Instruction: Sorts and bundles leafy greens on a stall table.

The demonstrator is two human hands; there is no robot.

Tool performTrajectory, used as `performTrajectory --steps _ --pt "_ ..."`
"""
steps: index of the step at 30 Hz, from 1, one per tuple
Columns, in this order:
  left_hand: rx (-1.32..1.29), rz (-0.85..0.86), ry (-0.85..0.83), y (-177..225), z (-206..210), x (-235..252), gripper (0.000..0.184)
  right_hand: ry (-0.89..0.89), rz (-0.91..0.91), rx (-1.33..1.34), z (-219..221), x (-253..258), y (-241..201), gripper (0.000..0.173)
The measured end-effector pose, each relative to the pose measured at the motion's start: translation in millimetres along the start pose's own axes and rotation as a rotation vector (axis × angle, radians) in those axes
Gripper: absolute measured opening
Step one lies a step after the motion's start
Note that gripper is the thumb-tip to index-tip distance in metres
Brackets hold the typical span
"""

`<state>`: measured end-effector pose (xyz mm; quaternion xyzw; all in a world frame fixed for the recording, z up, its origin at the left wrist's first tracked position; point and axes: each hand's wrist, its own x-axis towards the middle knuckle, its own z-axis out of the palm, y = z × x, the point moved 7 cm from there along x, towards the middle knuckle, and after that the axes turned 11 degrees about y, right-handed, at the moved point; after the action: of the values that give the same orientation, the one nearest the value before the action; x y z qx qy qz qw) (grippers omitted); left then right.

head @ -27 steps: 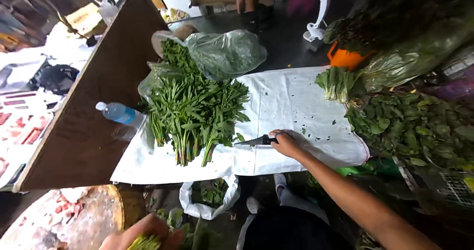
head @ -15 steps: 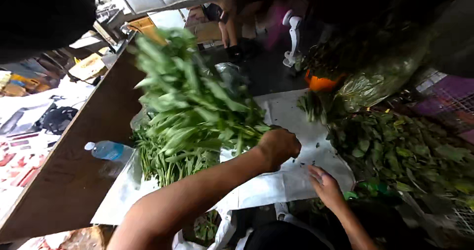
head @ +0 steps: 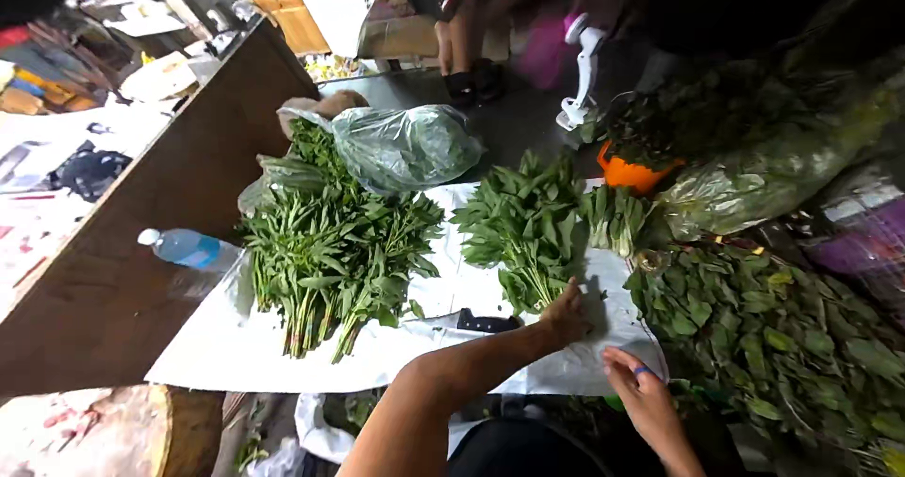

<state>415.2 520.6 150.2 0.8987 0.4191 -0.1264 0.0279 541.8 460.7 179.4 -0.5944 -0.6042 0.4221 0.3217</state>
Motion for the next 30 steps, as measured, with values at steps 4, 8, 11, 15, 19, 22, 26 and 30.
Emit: performTrajectory --steps 4,8,11,15,19,22,26,30 --pt "-0.316 -0.143 0.323 32.2 -32.6 -57.5 0.03 -0.025 -0.147 -0.018 13.5 28.0 -36.5 0.042" --pt "-0.679 -0.355 0.509 32.6 -20.0 -160.2 0.028 -0.16 -0.257 -0.006 45.7 53.7 -83.3 0.04" --pt "-0.925 -0.8 0.594 13.0 21.9 -260.5 0.031 -0.315 -0.309 -0.029 92.7 61.0 -115.0 0.039" --pt "-0.982 -1.366 0.678 21.9 71.8 -385.0 0.028 -0.583 -0.411 -0.082 169.4 39.6 -152.6 0.038" --pt "-0.919 -1.611 0.833 16.8 82.2 -449.5 0.03 -0.847 -0.446 -0.168 235.3 -8.2 -176.0 0.035" --pt "-0.755 -1.723 0.883 -28.6 88.4 -480.6 0.031 -0.993 -0.471 -0.222 269.1 -46.7 -180.4 0.035" --pt "-0.679 -1.778 0.691 -106.0 113.9 -497.6 0.036 -1.121 -0.453 -0.316 296.1 -87.9 -175.2 0.035" --pt "-0.896 -1.658 0.405 -139.0 135.3 -497.6 0.033 -1.119 -0.381 -0.348 308.8 -109.0 -169.5 0.035"
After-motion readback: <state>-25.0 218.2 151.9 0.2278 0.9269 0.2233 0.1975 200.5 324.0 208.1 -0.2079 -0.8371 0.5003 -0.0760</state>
